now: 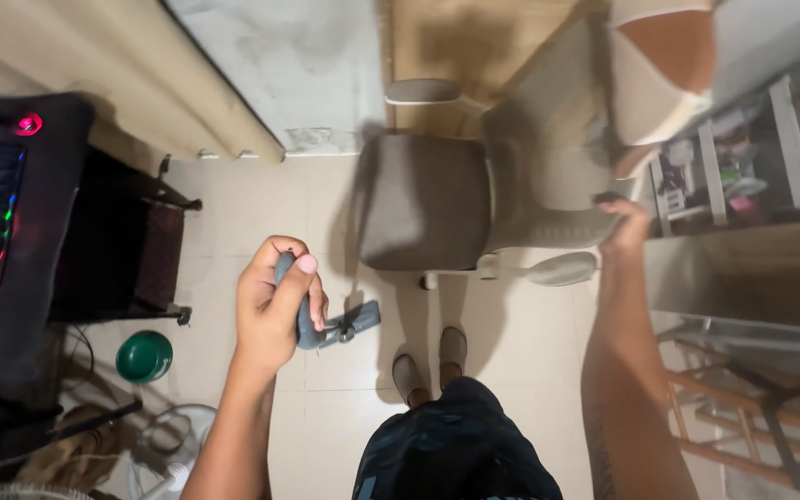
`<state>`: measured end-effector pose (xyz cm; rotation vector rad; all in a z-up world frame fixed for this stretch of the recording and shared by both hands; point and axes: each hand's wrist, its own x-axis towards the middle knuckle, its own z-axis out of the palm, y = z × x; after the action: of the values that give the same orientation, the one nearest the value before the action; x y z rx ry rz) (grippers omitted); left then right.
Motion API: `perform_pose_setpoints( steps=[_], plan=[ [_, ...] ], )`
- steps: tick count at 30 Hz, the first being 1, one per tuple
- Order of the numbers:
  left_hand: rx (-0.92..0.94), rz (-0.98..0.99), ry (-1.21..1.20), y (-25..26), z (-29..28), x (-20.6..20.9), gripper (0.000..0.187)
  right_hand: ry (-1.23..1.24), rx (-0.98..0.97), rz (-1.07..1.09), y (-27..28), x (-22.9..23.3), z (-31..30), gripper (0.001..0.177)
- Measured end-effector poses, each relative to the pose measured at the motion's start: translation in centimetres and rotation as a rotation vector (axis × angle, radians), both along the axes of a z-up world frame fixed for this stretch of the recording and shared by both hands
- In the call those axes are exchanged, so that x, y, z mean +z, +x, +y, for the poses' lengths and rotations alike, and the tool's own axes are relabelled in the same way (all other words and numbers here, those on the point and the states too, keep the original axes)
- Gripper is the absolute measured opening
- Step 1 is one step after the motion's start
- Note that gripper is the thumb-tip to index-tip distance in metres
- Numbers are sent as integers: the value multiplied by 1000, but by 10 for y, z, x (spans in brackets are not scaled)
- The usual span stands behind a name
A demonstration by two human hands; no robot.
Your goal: Mopping the floor around a desk and chair.
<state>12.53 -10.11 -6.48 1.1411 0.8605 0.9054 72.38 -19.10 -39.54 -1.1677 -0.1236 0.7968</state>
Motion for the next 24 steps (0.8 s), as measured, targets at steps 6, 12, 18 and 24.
perform_pose_setpoints(
  steps=[6,12,18,24],
  plan=[
    [-74,70,45,43,15,9,7,-52,-187,111,45,52,-82,35],
    [-99,55,126,81,21,13,4,45,-236,6,133,-22,-155,29],
    [20,61,199,115,22,21,5,-424,-432,-492,123,4,-175,40],
    [366,95,306,135,15,22,14,-683,-359,-1493,-64,37,-74,75]
  ],
)
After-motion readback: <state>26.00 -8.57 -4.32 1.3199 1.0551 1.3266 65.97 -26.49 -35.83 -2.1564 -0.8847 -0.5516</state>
